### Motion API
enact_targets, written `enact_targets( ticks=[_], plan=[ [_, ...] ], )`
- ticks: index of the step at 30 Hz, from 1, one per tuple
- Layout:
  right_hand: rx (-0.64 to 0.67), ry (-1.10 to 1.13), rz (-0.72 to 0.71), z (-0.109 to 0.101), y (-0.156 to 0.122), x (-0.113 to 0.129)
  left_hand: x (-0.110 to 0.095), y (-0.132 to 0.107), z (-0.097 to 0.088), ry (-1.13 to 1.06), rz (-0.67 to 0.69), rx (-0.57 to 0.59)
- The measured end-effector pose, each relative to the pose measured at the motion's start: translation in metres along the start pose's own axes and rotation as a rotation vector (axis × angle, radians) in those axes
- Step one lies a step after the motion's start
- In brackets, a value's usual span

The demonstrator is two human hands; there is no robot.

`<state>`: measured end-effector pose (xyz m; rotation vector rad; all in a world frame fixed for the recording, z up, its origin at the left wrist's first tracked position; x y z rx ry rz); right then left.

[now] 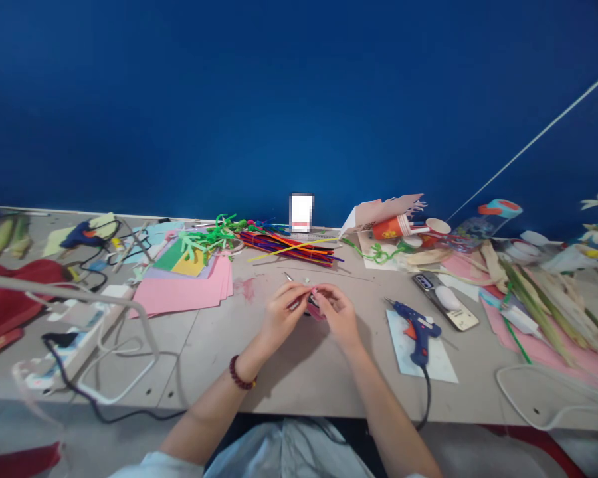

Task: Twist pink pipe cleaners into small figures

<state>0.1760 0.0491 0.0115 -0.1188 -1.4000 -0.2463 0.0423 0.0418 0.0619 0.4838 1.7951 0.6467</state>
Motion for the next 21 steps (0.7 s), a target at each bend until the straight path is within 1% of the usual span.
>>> enact_targets(
  ticks=[3, 5, 10, 17, 21],
  plan=[
    [-0.008, 0.038, 0.047, -0.001, 0.002, -0.005, -0.004, 0.0, 0.0, 0.016, 0.058, -0.009],
    [-0.018, 0.059, 0.06, -0.001, 0.003, -0.006, -0.005, -0.001, 0.001, 0.016, 0.072, -0.005],
    [-0.028, 0.084, 0.045, 0.0, 0.002, -0.006, -0.003, -0.001, 0.001, 0.042, 0.088, -0.02],
    [-0.029, 0.091, 0.057, 0.0, 0.002, -0.015, -0.015, -0.001, 0.001, 0.161, 0.244, -0.074],
    [-0.023, 0.063, 0.037, 0.001, 0.001, -0.015, -0.017, -0.002, 0.001, 0.212, 0.276, -0.098]
  ],
)
Point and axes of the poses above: each hand's wrist, its own y-axis towards the middle knuckle, its own z-axis out of the palm, x = y × z, the point moved 9 cm from there along y, towards the middle knuckle, and after that the axes turned 8 degrees about -x, right-handed, at the moved point
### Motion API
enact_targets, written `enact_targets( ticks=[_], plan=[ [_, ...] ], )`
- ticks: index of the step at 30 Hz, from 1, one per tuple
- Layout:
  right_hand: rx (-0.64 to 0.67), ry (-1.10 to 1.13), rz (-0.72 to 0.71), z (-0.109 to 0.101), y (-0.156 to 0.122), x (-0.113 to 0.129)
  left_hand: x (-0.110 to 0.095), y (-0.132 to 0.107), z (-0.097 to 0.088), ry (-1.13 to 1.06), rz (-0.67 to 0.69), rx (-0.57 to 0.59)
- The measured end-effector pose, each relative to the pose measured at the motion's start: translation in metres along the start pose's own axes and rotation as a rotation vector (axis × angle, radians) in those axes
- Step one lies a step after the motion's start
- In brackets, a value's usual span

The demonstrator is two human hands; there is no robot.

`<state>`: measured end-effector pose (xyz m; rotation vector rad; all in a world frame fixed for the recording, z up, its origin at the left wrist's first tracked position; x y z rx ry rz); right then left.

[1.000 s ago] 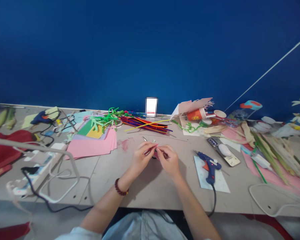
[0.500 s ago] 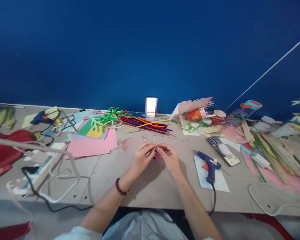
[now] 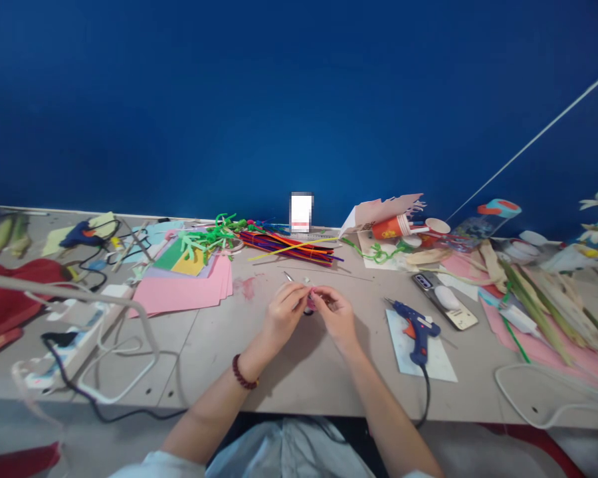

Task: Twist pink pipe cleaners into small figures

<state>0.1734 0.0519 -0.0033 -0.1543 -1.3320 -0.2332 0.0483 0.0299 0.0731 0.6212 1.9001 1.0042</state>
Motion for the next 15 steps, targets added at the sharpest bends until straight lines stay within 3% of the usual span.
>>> enact_targets(
  ticks=[15],
  plan=[
    [0.015, -0.036, -0.065, 0.0033, -0.0037, 0.0079, 0.0006, -0.001, 0.0002, 0.098, 0.019, 0.021]
  ],
)
Point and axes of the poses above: each hand's wrist, its own y-axis towards the middle knuckle, its own z-axis out of the palm, x = y × z, the point moved 9 cm from there along y, towards the middle knuckle, and after that the axes turned 8 degrees about -x, right-handed, at the moved point
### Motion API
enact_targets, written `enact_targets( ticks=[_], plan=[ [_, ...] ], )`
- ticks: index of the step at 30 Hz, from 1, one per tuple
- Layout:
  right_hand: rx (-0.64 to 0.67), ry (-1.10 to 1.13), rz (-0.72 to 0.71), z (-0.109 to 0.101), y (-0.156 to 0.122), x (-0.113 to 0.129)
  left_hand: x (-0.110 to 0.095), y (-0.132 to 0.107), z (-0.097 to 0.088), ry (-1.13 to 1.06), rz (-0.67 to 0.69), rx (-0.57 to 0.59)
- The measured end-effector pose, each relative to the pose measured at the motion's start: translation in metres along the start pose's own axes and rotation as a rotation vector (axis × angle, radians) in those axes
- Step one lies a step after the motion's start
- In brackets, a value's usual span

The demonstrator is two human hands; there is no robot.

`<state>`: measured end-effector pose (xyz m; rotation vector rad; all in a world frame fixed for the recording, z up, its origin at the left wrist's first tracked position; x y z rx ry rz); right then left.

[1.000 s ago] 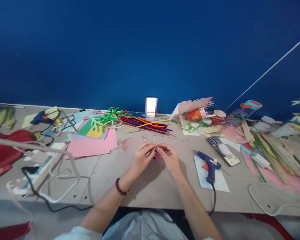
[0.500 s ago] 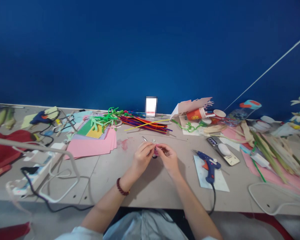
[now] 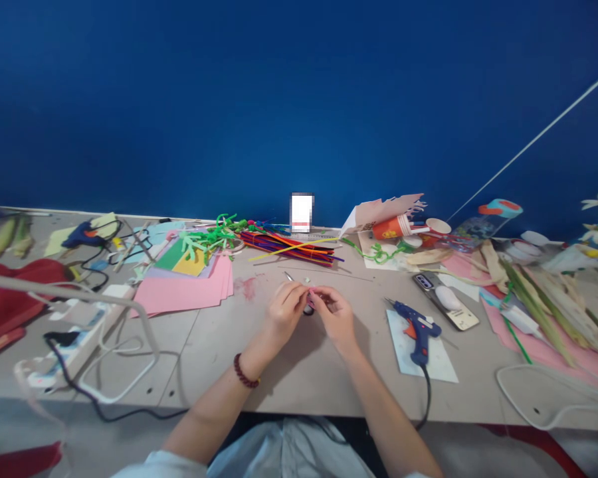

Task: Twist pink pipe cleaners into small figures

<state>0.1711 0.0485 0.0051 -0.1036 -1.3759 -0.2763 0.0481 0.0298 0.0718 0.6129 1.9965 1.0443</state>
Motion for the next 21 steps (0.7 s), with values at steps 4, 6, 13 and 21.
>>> enact_targets(
  ticks=[4, 6, 13, 21],
  plan=[
    [0.01, -0.025, -0.018, 0.002, 0.0, 0.003, 0.004, 0.0, -0.001, -0.029, -0.07, -0.014],
    [0.011, -0.01, -0.009, 0.002, 0.0, 0.005, 0.008, -0.001, 0.0, -0.086, -0.139, -0.007],
    [-0.022, -0.002, 0.043, -0.002, 0.004, 0.003, 0.028, -0.011, 0.015, -0.358, -0.496, 0.077],
    [-0.032, -0.302, -0.059, -0.019, 0.011, 0.01, 0.03, -0.017, 0.032, -0.538, -0.641, 0.24]
  ],
)
Point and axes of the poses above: each hand's wrist, its own y-axis towards the middle knuckle, its own z-axis out of the palm, x = y × z, the point moved 9 cm from there along y, towards the middle knuckle, and after that the axes turned 8 degrees about -x, right-handed, at the moved point
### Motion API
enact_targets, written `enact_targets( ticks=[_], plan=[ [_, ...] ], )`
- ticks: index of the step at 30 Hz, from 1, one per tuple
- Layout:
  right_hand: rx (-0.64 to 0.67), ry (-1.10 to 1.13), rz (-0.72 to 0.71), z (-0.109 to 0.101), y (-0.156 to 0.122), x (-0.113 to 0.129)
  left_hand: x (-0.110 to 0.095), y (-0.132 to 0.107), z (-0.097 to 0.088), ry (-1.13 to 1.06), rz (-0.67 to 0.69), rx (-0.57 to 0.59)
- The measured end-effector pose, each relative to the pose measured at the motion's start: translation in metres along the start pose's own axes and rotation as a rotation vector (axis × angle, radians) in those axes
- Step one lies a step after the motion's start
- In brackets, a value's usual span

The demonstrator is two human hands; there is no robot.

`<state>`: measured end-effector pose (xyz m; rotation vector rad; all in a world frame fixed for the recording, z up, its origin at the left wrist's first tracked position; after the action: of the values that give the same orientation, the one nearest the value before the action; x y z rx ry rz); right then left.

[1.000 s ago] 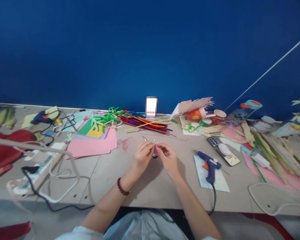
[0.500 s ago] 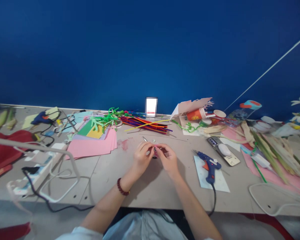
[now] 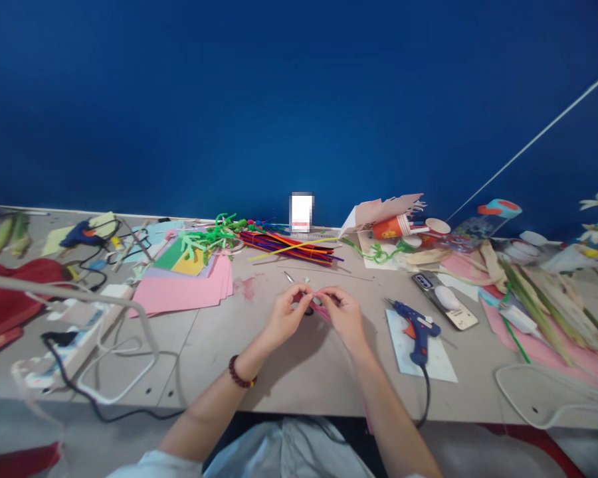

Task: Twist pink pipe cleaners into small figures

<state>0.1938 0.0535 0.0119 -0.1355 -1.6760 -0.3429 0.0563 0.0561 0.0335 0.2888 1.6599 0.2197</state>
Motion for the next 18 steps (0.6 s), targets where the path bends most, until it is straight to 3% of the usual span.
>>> enact_targets(
  ticks=[4, 10, 13, 18],
  plan=[
    [-0.01, -0.171, -0.14, -0.01, 0.006, 0.016, -0.009, 0.001, 0.001, 0.102, 0.075, 0.069],
    [0.078, -0.41, -0.381, -0.014, 0.013, 0.055, -0.019, 0.0, 0.002, 0.19, 0.174, 0.122],
    [0.192, -0.55, -0.451, -0.008, 0.015, 0.07, -0.025, -0.002, 0.007, 0.235, 0.235, 0.194],
    [0.493, -0.669, -0.526, 0.012, 0.013, 0.079, -0.035, -0.009, 0.017, 0.336, 0.385, 0.298]
  ],
)
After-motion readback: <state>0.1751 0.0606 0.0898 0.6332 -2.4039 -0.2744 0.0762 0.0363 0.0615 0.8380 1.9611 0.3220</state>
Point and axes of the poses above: each hand's wrist, its own y-axis towards the middle knuckle, its own z-axis out of the palm, x = y × z, the point moved 9 cm from there along y, towards the middle knuckle, and after that the axes turned 8 degrees about -x, right-handed, at the moved point
